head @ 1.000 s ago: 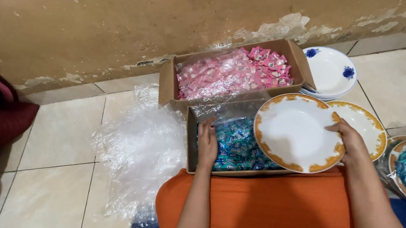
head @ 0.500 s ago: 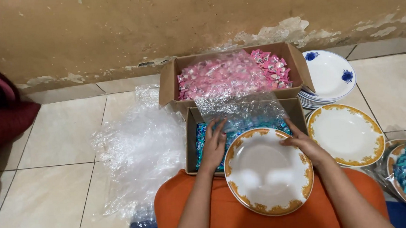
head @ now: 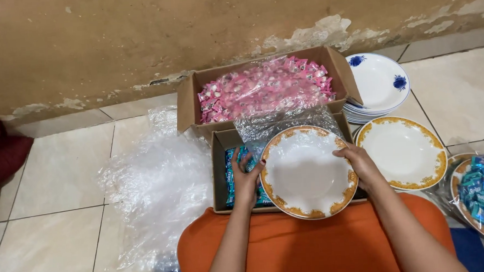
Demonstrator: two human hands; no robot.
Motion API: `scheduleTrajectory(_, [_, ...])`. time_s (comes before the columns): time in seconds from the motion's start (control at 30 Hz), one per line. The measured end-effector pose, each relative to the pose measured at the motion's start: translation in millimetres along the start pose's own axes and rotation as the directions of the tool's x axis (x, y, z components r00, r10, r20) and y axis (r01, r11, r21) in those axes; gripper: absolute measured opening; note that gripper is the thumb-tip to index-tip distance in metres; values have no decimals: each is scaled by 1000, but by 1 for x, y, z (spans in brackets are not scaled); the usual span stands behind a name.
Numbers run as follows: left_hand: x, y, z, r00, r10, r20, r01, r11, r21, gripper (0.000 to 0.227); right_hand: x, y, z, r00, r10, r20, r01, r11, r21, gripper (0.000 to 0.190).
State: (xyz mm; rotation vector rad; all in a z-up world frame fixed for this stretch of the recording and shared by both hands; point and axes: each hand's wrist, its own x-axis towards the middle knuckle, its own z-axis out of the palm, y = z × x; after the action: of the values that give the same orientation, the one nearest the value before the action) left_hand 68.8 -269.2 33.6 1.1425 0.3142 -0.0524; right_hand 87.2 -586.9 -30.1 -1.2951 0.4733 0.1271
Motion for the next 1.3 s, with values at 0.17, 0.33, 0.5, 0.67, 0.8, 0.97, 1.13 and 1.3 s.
scheduleTrajectory(0.17, [53,-71,-46,932,-243,268,256,967,-13,71,-13,10,7,976,-145,-163,147,989,0,45])
scheduleTrajectory(0.33, [21,-62,-16,869,-226,441,224,973,57,58,-61,-9,58,922,-147,-359,208,968,138,44])
scheduleTrajectory(0.5, [18,-31,-18,912,-84,401,51,994,92,60,-79,-11,77,973,-147,-175,155,987,30,53])
scheduleTrajectory(0.67, [25,-27,-29,911,-35,410,-17,992,123,59,-91,-23,87,996,-80,-41,86,983,163,53])
scheduleTrajectory(0.8, [17,-30,-22,874,-41,484,-79,971,226,54,-97,-36,95,995,-103,3,100,971,219,51])
scheduleTrajectory(0.97, [-5,-30,4,758,-98,645,-136,943,303,17,-94,-41,137,982,-171,-78,185,947,261,54])
scheduleTrajectory(1.13, [9,-20,-15,788,-96,608,-147,930,337,16,-70,-50,148,945,-196,-262,258,939,227,43])
scheduleTrajectory(1.3, [18,0,-26,810,-55,583,-173,929,327,10,-45,-29,133,981,-117,-153,159,940,301,51])
